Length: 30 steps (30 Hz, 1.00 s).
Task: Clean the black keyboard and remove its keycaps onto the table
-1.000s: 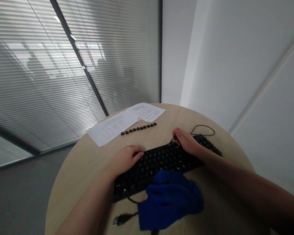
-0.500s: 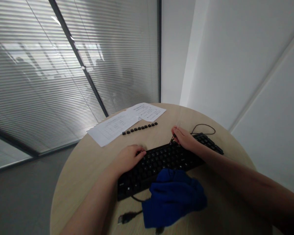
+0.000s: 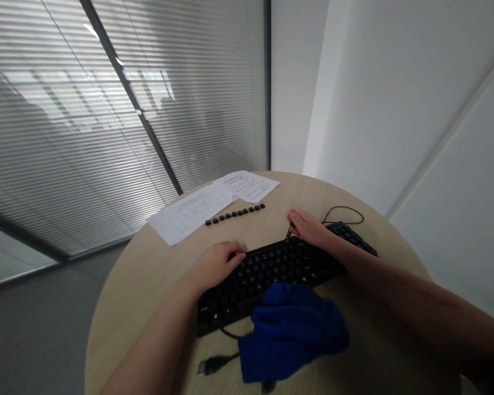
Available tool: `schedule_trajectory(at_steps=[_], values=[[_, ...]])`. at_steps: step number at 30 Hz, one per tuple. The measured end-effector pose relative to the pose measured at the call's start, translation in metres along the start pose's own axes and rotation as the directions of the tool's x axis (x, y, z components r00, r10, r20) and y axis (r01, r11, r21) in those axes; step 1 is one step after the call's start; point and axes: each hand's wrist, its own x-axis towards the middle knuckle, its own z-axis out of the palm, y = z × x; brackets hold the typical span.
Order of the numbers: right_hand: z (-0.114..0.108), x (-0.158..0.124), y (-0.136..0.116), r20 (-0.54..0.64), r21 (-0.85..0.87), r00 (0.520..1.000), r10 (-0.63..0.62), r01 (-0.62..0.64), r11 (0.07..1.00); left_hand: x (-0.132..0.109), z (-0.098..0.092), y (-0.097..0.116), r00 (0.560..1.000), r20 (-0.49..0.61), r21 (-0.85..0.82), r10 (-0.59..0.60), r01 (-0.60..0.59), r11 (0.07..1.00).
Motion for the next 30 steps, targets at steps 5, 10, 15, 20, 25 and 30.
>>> schedule_trajectory(at_steps=[5,10,15,20,25,30], values=[[0.0,0.0,-0.003,0.002,-0.059,1.0,-0.018,0.018,0.998,0.002,0.001,-0.002,1.0,0.002,-0.004,-0.012,0.012,1.0],[0.004,-0.011,-0.003,-0.087,-0.14,0.992,-0.092,0.08,0.987,0.002,0.001,-0.002,1.0,0.002,-0.015,-0.008,0.008,1.0],[0.004,-0.024,-0.005,-0.079,-0.257,0.979,-0.188,0.162,0.953,0.002,0.003,-0.005,1.0,-0.005,-0.023,-0.013,0.012,1.0],[0.004,-0.028,-0.01,-0.032,-0.393,0.973,-0.227,0.197,0.898,0.002,0.004,-0.005,1.0,-0.014,-0.036,-0.009,0.008,0.999],[0.006,-0.027,-0.008,-0.028,-0.432,0.969,-0.246,0.21,0.877,0.002,0.003,-0.005,1.0,-0.011,-0.053,-0.003,0.002,0.999],[0.005,-0.03,-0.004,-0.112,-0.312,0.955,-0.275,0.229,0.922,0.003,0.003,-0.005,1.0,-0.005,-0.041,-0.007,0.007,0.999]])
